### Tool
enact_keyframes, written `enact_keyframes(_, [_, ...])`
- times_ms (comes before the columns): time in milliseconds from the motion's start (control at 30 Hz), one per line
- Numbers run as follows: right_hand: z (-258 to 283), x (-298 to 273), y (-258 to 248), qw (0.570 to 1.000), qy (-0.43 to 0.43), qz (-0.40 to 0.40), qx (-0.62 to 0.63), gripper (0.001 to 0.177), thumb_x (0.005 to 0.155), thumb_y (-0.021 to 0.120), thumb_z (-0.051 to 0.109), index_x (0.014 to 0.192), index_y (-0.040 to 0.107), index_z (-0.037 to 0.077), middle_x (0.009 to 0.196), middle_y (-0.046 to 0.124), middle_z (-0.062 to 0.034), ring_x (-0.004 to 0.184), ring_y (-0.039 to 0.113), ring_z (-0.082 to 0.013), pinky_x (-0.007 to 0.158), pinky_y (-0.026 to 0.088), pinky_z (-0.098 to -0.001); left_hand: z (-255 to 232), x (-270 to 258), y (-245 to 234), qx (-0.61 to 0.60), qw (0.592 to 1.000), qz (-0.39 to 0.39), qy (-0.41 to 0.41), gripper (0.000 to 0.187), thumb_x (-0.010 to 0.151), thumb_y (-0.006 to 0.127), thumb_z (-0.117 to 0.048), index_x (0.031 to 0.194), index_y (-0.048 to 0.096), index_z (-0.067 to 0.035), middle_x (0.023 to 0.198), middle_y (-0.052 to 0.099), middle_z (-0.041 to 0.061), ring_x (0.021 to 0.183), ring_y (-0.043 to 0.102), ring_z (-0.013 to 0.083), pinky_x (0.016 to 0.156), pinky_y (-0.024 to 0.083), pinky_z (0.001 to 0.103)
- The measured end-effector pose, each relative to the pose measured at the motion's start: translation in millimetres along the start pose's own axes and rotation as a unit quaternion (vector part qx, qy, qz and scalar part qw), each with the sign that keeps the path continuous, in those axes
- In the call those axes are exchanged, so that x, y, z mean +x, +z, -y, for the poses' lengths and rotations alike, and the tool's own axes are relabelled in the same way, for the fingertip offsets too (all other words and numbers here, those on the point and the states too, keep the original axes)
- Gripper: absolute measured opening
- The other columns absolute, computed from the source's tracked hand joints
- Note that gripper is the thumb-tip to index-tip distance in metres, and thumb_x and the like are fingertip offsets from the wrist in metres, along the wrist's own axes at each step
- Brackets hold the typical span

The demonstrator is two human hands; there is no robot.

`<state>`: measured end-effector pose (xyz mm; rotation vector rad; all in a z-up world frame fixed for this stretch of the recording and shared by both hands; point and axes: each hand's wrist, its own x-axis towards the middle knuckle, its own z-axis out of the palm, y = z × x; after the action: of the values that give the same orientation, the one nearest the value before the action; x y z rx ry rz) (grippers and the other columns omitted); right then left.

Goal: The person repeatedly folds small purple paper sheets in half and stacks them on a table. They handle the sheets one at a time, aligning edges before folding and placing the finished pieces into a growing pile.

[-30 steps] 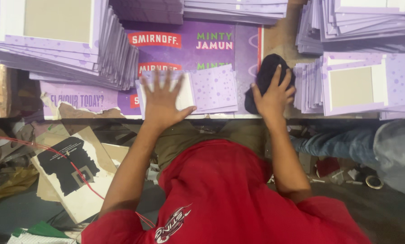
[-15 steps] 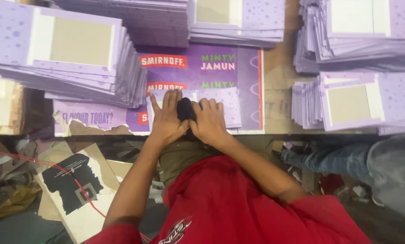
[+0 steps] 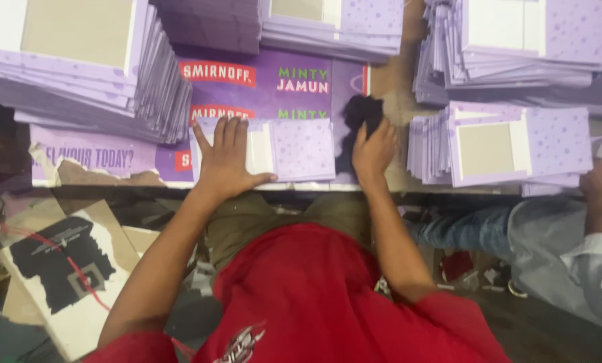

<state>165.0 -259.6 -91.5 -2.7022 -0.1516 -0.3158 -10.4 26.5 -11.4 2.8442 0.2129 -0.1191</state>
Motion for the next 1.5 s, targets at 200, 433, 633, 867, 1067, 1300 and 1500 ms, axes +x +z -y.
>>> enact_keyframes(200, [-24.4, -13.2, -5.4, 0.992, -0.012, 0.010, 0.123, 0.047, 0.102, 0.062, 0.028, 0.134, 0.054, -0.004, 0.125, 0.062, -0.0278, 0.117, 0.056, -0.0475, 0.102, 0.043, -0.0548, -10.1, 2.8, -7.7, -0.019, 0.997, -0.073, 0.016, 0.131, 0.049, 0.085, -0.075, 0.138, 0.043, 0.011, 0.150, 0.039, 0.027, 0.148, 0.026, 0.0442, 0.113, -0.001, 0.078])
enact_keyframes(433, [-3.4, -8.8, -21.5, 0.984, -0.006, -0.013, 0.176, 0.045, 0.100, 0.066, 0.025, 0.133, 0.057, -0.004, 0.124, 0.063, -0.0268, 0.117, 0.058, -0.0443, 0.102, 0.044, -0.0520, -8.6, -4.8, -5.8, 0.001, 0.992, -0.123, 0.040, 0.128, 0.053, 0.088, -0.074, 0.140, 0.044, 0.009, 0.142, 0.045, 0.023, 0.140, 0.035, 0.0409, 0.114, 0.001, 0.079])
enact_keyframes(633, [21.2, -25.6, -68.5, 0.928, 0.064, 0.155, 0.333, 0.049, 0.086, 0.080, 0.025, 0.123, 0.063, -0.002, 0.113, 0.074, -0.0163, 0.104, 0.071, -0.0256, 0.092, 0.054, -0.0364, -5.5, 6.7, -14.7, -0.064, 0.994, -0.084, -0.006, 0.127, 0.049, 0.092, -0.069, 0.136, 0.044, 0.010, 0.142, 0.044, 0.025, 0.137, 0.035, 0.0428, 0.112, 0.005, 0.077])
enact_keyframes(867, [38.0, -46.9, -109.4, 0.865, 0.097, 0.089, 0.483, 0.039, 0.101, 0.069, 0.021, 0.130, 0.064, -0.004, 0.121, 0.072, -0.0101, 0.111, 0.068, -0.0179, 0.100, 0.053, -0.0315, -36.0, -17.5, -77.4, -0.049, 0.995, 0.044, -0.071, 0.041, 0.084, 0.084, -0.037, 0.099, 0.061, -0.006, 0.105, 0.068, 0.011, 0.098, 0.062, 0.0379, 0.098, 0.048, 0.052])
enact_keyframes(1067, [60.9, -50.2, -176.3, 0.882, 0.040, 0.030, 0.468, 0.032, 0.102, 0.067, 0.019, 0.126, 0.065, -0.001, 0.119, 0.072, -0.0111, 0.110, 0.070, -0.0176, 0.101, 0.055, -0.0318, -58.7, -61.9, -78.4, 0.038, 0.971, -0.156, 0.177, 0.012, 0.073, 0.068, -0.008, 0.084, 0.064, -0.009, 0.094, 0.067, 0.009, 0.085, 0.064, 0.0276, 0.071, 0.049, 0.041])
enact_keyframes(1300, [154.4, -59.0, -77.9, 0.930, -0.272, 0.201, 0.142, 0.044, 0.094, 0.076, 0.033, 0.121, 0.061, 0.001, 0.112, 0.052, -0.0195, 0.105, 0.049, -0.0375, 0.093, 0.041, -0.0486, -6.2, -3.5, 1.1, 0.047, 0.971, -0.010, 0.235, 0.005, 0.074, 0.068, -0.010, 0.078, 0.065, -0.009, 0.082, 0.062, 0.010, 0.079, 0.065, 0.0297, 0.073, 0.052, 0.044])
enact_keyframes(1500, [167.7, -66.1, -35.6, 0.956, -0.248, 0.154, 0.037, 0.051, 0.084, 0.074, 0.031, 0.130, 0.061, 0.012, 0.106, 0.055, -0.0146, 0.100, 0.051, -0.0341, 0.081, 0.035, -0.0507, 6.2, -10.3, 1.2, -0.090, 0.964, -0.093, 0.233, 0.005, 0.074, 0.068, -0.004, 0.076, 0.063, -0.005, 0.081, 0.060, 0.011, 0.075, 0.064, 0.0314, 0.069, 0.052, 0.045])
